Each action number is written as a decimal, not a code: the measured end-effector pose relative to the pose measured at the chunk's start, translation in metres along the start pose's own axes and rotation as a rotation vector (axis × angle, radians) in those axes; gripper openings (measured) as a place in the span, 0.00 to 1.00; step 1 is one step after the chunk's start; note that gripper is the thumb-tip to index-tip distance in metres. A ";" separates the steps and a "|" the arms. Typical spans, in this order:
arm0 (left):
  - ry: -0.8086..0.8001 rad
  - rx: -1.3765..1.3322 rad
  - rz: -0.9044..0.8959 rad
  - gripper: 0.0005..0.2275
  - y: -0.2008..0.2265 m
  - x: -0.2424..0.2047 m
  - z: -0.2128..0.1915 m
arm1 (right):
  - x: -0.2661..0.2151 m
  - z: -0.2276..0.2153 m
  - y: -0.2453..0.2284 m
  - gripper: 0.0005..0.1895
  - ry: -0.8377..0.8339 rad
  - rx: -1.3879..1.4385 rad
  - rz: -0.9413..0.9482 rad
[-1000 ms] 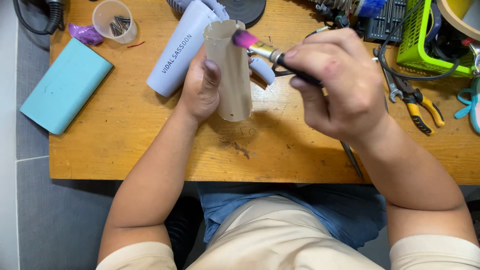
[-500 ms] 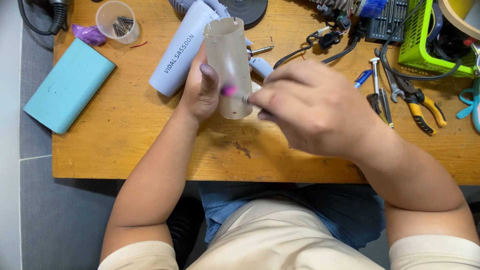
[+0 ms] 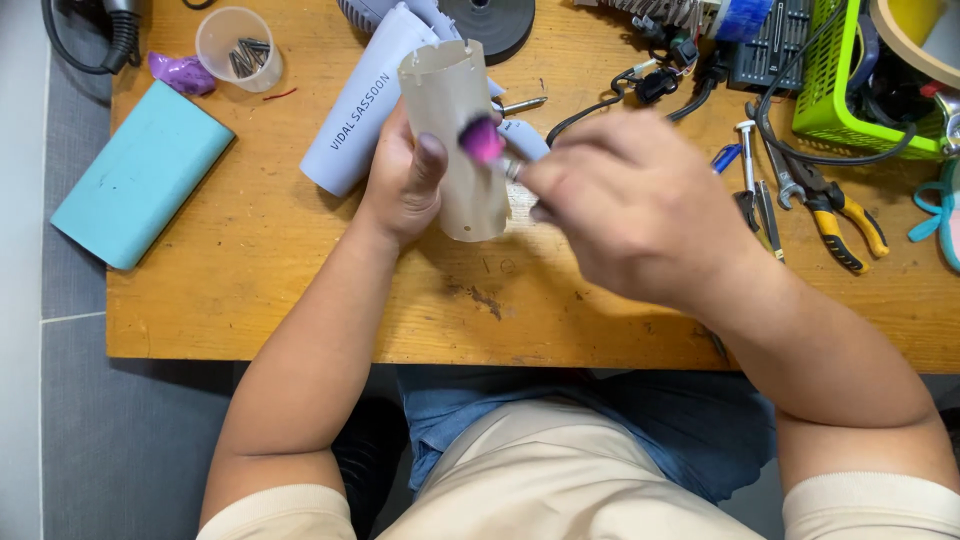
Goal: The person holds a paper tube and brushes its surface with a makeup brush, then inserts a small metal fitting into one end of the tube. They attach a blue motor and fan housing to the tube, spin the fan blades by hand, and finally set the assembled tube on the workbench.
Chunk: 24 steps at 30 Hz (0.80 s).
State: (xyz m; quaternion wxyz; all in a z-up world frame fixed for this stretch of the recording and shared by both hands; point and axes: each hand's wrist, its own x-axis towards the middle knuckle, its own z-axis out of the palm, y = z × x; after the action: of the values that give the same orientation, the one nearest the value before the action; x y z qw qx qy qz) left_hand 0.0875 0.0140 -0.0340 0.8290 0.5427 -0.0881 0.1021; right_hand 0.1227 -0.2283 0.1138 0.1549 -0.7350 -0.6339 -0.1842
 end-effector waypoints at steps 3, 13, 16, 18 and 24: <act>0.013 0.028 0.002 0.41 0.004 0.001 -0.006 | -0.015 0.005 -0.002 0.08 -0.176 0.281 -0.015; 0.010 0.100 0.057 0.31 0.008 0.001 -0.006 | -0.012 -0.004 0.009 0.10 -0.083 0.242 0.027; 0.030 0.095 0.025 0.25 0.004 -0.001 -0.007 | -0.011 -0.009 0.015 0.15 0.147 0.318 0.071; -0.023 0.010 0.002 0.29 0.000 -0.001 -0.007 | -0.012 -0.002 0.018 0.13 0.204 0.244 0.100; -0.032 0.091 0.032 0.28 -0.009 -0.003 -0.012 | -0.007 -0.014 0.014 0.14 0.115 0.285 0.071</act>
State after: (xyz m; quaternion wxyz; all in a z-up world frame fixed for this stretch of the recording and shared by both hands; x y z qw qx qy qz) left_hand 0.0876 0.0218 -0.0473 0.8001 0.5800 -0.1052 0.1107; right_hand 0.1345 -0.2426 0.1228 0.3002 -0.7157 -0.6173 -0.1288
